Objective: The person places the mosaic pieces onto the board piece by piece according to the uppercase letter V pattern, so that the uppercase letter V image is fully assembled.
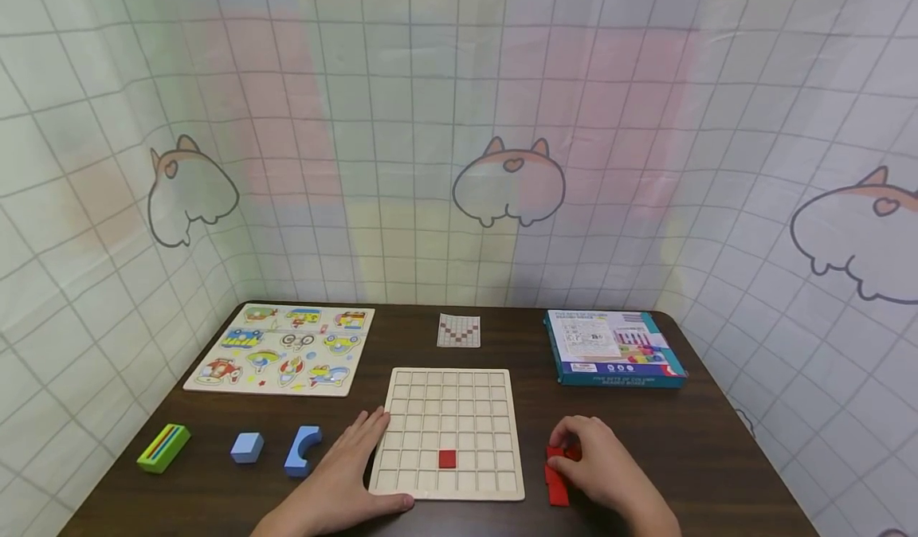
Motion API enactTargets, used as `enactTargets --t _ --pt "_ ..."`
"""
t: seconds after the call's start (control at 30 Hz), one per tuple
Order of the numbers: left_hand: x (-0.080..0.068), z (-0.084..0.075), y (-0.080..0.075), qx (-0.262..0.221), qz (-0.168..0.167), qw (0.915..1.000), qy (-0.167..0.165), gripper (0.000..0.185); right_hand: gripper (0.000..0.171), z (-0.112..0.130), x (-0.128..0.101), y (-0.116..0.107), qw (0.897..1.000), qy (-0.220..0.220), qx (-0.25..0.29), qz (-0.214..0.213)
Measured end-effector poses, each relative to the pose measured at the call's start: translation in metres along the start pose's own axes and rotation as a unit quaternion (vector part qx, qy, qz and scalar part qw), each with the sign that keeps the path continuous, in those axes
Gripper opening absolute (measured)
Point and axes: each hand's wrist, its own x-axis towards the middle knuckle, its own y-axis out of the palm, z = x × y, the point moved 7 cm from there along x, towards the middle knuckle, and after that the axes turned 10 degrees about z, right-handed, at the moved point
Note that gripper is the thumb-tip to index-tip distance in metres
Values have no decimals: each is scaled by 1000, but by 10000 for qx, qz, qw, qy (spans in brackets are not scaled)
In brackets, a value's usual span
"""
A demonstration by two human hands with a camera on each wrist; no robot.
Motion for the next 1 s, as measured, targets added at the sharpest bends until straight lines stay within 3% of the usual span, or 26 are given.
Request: enactTargets --t 0.23,0.67,1.0 --pt "-1 0 0 22 33 10000 -3 140 19 1 -2 1 9998 167 121 27" --pt "-1 3 -3 -78 44 10000 -37 142 11 21 -1 0 9973 -458 3 -571" --pt "1 2 -2 -5 -14 10000 23 138 15 49 7 7 9919 -1031 -48 -738"
